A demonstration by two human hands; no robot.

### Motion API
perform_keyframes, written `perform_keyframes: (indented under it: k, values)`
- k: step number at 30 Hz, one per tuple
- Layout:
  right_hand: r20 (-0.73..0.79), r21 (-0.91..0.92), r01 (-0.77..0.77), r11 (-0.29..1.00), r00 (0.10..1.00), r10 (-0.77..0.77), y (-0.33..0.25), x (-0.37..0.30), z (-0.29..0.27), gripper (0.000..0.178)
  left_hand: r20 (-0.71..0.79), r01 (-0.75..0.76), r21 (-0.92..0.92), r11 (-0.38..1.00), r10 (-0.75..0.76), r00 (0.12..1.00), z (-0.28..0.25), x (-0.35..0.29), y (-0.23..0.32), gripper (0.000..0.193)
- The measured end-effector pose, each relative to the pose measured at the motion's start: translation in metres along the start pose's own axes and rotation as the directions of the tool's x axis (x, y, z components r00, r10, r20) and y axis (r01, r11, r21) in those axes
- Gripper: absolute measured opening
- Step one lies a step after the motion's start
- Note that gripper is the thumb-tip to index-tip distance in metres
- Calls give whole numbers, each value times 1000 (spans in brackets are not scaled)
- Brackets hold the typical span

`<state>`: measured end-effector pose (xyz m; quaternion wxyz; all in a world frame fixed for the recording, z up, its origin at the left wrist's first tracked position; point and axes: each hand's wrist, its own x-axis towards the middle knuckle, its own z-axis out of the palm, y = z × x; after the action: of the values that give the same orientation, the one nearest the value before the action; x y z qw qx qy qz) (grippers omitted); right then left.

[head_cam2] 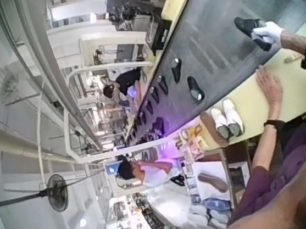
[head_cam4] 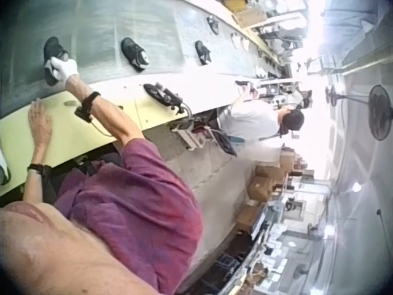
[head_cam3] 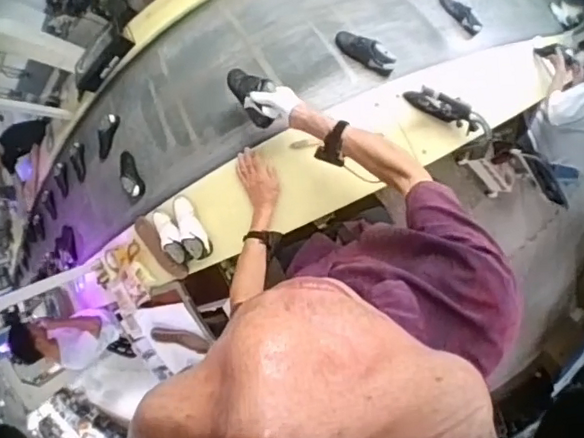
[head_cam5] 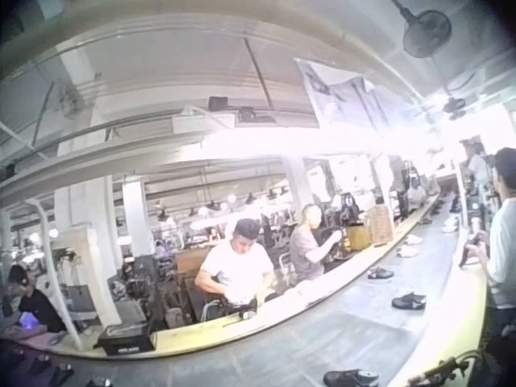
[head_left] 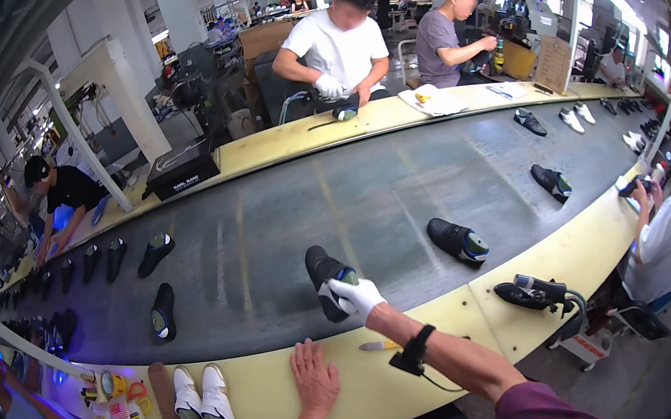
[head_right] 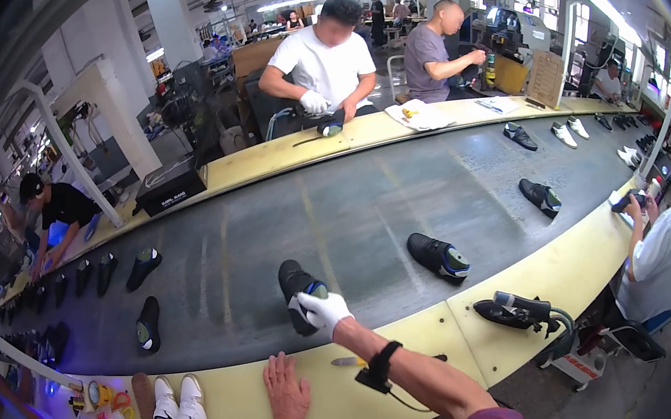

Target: Manually assemble shoe components on a conveyor belt by inserting insoles and preparing footwear for further processing.

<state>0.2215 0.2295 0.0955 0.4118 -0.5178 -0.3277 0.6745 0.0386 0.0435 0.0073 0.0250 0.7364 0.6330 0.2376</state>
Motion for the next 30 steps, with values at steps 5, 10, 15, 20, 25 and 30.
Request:
perform_keyframes:
  k: [5, 10, 15, 20, 25, 30]
  values:
    - [199, 262, -101, 960, 979, 49, 22, -138, -36, 45, 108, 260, -647, 717, -251, 962, -19, 3, 10, 69]
    - [105, 127, -171, 977, 982, 158, 87, -205, -61, 48, 432, 446, -788, 424, -134, 892, -77, -2, 104, 72]
    - [83, 116, -229, 967, 972, 220, 98, -226, -68, 42, 434, 466, -859, 211, -182, 882, -54, -25, 117, 66]
    - [219, -294, -133, 946, 955, 202, 96, -214, -88, 51, 633, 590, -772, -235, -219, 742, -43, -34, 118, 48]
    - [15, -778, 34, 628, 999, -35, 77, -251, -87, 78, 601, 582, -799, -154, -220, 768, -39, -43, 113, 41]
    - [10, -738, 103, 666, 990, -142, 93, -248, -83, 75, 629, 636, -769, -66, -252, 735, -40, -51, 121, 49]
